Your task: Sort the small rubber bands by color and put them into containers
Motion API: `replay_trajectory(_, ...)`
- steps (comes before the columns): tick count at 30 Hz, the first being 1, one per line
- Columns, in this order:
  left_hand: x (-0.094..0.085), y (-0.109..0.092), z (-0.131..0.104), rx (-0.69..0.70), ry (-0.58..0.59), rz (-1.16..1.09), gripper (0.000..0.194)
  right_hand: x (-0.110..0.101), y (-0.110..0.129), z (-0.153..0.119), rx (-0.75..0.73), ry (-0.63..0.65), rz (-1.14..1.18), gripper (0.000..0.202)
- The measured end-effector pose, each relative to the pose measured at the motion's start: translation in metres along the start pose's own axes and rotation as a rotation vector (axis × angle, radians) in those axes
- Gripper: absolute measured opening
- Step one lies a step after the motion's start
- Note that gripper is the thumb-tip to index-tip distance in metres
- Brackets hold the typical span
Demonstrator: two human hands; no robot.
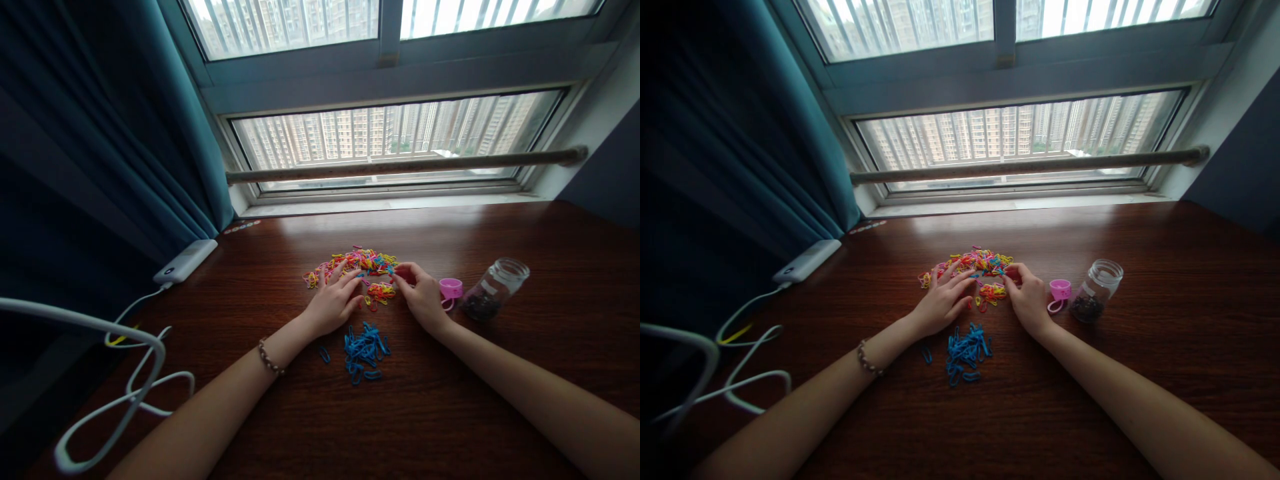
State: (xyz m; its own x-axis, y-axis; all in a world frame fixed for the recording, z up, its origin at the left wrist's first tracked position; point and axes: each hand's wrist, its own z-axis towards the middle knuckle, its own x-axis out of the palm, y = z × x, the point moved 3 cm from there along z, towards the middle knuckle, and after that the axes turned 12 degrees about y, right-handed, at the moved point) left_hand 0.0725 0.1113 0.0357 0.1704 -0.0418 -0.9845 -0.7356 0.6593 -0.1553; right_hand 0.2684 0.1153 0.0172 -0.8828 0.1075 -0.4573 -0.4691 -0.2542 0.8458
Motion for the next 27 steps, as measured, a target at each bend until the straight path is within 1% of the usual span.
replay_trajectory(3,0.003,0.003,0.001,-0.029,0.035,0.003,0.040,0.000,0.001,0.001,-0.013,0.007,-0.017,0.021)
replay_trajectory(7,0.005,0.005,0.002,-0.023,0.052,-0.003,0.042,-0.001,0.002,0.001,-0.020,0.013,-0.039,0.023)
replay_trajectory(13,0.006,0.005,0.002,0.004,0.040,-0.020,0.041,0.000,-0.003,0.001,-0.002,0.011,0.038,0.021)
replay_trajectory(16,0.005,0.005,0.002,0.026,0.013,-0.027,0.039,0.001,-0.006,0.001,0.000,0.006,0.059,0.020)
replay_trajectory(19,0.003,0.006,0.001,0.075,-0.068,-0.074,0.035,0.001,-0.007,0.002,-0.002,0.010,0.066,0.020)
replay_trajectory(21,0.001,0.008,0.000,0.110,-0.158,-0.163,0.030,0.000,-0.007,0.002,-0.006,0.013,0.061,0.020)
replay_trajectory(23,0.000,0.014,-0.002,0.111,-0.256,-0.289,0.022,-0.001,-0.003,0.002,-0.024,0.011,0.038,0.019)
replay_trajectory(25,0.000,0.023,-0.002,0.050,-0.341,-0.409,0.014,-0.001,0.005,-0.001,-0.082,0.010,-0.018,0.018)
replay_trajectory(27,0.001,0.031,-0.003,-0.048,-0.396,-0.498,0.006,0.001,0.016,-0.006,-0.199,0.027,-0.097,0.017)
